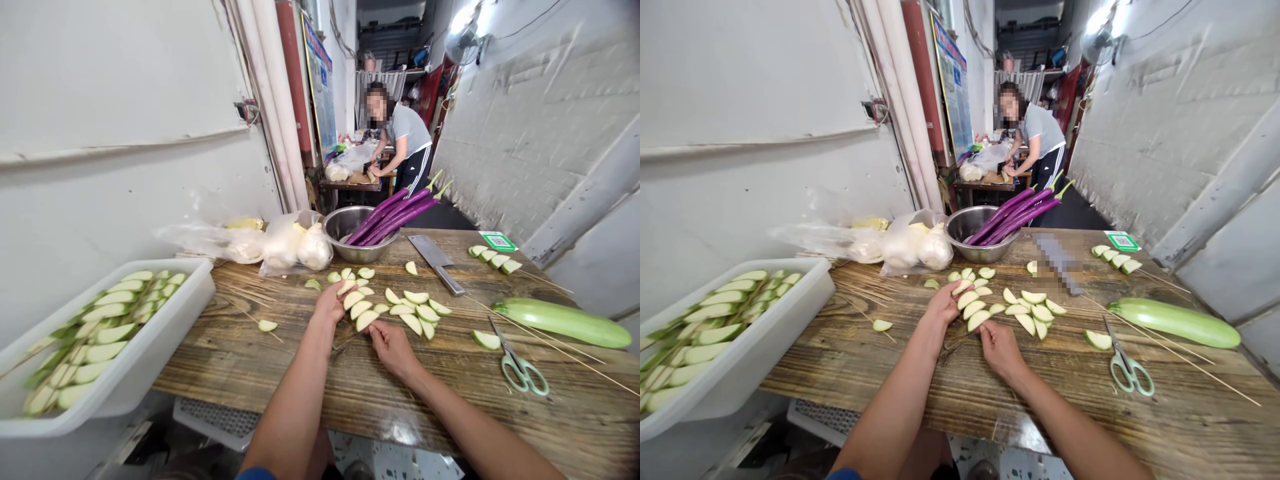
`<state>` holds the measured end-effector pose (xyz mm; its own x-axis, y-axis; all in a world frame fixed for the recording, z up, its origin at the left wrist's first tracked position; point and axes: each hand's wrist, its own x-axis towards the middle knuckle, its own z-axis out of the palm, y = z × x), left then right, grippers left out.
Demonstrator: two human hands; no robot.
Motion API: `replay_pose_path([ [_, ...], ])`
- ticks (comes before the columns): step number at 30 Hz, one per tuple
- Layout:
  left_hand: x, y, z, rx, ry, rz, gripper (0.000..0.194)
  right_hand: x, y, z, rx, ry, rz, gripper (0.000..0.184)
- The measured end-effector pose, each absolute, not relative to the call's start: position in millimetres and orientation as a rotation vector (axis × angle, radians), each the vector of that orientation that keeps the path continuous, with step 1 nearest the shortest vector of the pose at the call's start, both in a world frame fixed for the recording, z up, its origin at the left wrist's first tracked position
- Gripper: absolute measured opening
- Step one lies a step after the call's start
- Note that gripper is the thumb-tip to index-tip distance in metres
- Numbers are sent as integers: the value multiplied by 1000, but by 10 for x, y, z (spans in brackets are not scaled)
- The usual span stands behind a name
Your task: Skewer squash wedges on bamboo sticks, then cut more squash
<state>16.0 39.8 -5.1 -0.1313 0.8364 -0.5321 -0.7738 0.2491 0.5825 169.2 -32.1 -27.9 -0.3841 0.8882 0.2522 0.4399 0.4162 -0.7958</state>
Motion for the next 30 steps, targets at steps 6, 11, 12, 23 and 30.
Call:
replay_pose_path([
  [6, 170, 399, -56, 86, 975, 1387, 13, 1693, -319, -288, -1116, -1977, 827, 27],
  [11, 167, 406, -70, 91, 953, 1374, 15, 1694, -322, -274, -1110, -1979, 813, 26],
  [12, 169, 405, -69, 89, 952, 1376, 16, 1694, -321, -272, -1108, -1978, 812, 26],
  [23, 188, 390, -46, 96, 956, 1365, 15, 1696, -321, -266, -1113, -1973, 824, 26],
  [30, 206, 373, -22, 80, 958, 1364, 13, 1690, -325, -266, -1115, -1978, 796, 26],
])
